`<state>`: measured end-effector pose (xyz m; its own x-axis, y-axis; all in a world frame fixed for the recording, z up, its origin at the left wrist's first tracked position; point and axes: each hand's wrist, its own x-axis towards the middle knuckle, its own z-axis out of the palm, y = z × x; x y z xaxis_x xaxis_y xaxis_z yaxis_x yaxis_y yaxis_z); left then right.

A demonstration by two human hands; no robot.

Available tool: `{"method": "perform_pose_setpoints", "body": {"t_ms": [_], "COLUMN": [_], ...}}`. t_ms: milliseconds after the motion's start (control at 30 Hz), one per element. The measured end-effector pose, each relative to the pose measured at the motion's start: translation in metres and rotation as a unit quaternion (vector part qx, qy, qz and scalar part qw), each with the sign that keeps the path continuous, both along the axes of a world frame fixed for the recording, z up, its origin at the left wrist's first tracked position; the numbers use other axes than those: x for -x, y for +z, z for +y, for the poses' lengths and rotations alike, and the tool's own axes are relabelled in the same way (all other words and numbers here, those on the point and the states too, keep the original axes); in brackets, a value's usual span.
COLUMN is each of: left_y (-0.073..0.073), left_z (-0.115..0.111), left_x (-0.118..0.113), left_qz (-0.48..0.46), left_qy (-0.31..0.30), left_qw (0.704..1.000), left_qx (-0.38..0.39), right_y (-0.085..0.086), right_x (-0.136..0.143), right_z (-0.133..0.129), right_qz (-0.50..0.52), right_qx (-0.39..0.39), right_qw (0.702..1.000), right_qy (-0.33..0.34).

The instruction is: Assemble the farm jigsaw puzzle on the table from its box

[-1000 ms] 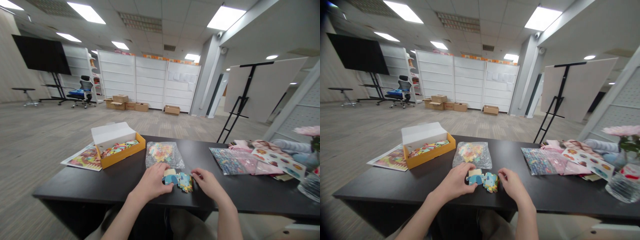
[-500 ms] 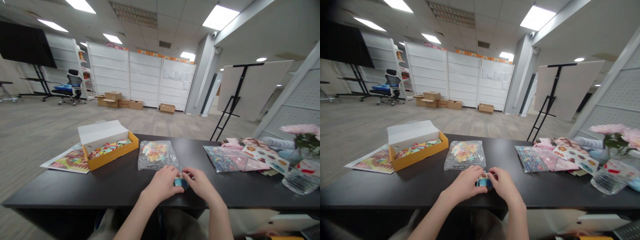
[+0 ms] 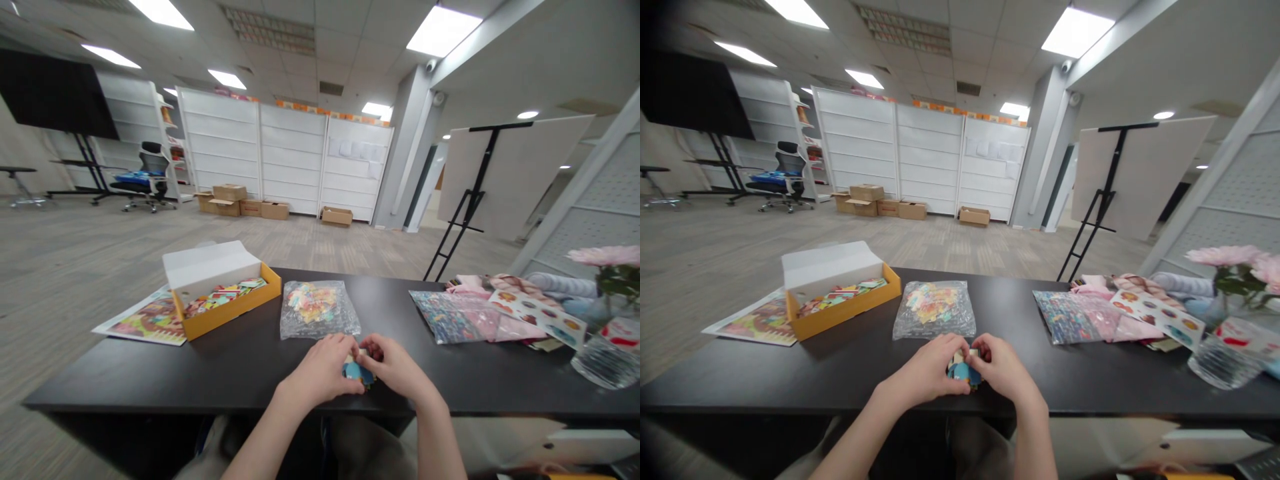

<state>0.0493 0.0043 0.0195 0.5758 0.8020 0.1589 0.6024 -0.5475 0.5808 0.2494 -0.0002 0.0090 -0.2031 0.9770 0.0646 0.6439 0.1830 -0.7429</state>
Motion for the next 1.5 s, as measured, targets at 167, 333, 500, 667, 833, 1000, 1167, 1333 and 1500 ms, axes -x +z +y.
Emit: {"method": "perform_pose_setpoints", "body": {"t_ms": [167, 333, 500, 667, 833, 1000, 1167, 1333, 1500], "left_y": [-0.002, 0.0, -0.002, -0.009, 0.002, 0.001, -0.011, -0.008, -0.008], "left_z": [-0.002, -0.007, -0.006, -0.003, -0.008, -0.005, 0.004, 0.006, 0.003], "left_x": [0.004, 0.01, 0.021, 0.03, 0.043, 0.07, 0.076, 0.063, 0.052], "left_qz": [-0.076, -0.148, -0.243, -0.306, -0.22, -0.004, 0.068, 0.004, -0.002], "left_qy": [-0.027, -0.018, 0.0, -0.002, 0.059, 0.149, 0.152, 0.146, 0.133], "left_qw": [0.996, 0.988, 0.967, 0.939, 0.974, 0.962, 0.966, 0.965, 0.962], "left_qx": [0.026, 0.041, 0.078, 0.155, -0.02, -0.23, -0.199, -0.218, -0.239], "right_y": [-0.003, 0.002, 0.007, 0.011, 0.013, 0.016, 0.015, 0.009, -0.002], "right_x": [-0.001, 0.008, 0.015, 0.023, 0.022, 0.015, 0.026, 0.046, 0.065], "right_z": [-0.001, -0.001, 0.001, -0.002, -0.004, -0.007, -0.006, 0.002, 0.014], "right_qz": [0.126, 0.193, 0.273, 0.336, 0.317, 0.292, 0.242, 0.265, 0.407], "right_qx": [0.059, 0.067, 0.025, 0.078, 0.09, 0.111, 0.142, 0.145, 0.104], "right_qw": [0.989, 0.977, 0.96, 0.934, 0.94, 0.947, 0.95, 0.95, 0.907], "right_qy": [0.04, 0.067, 0.054, 0.094, 0.086, 0.073, 0.133, 0.084, -0.027]}}
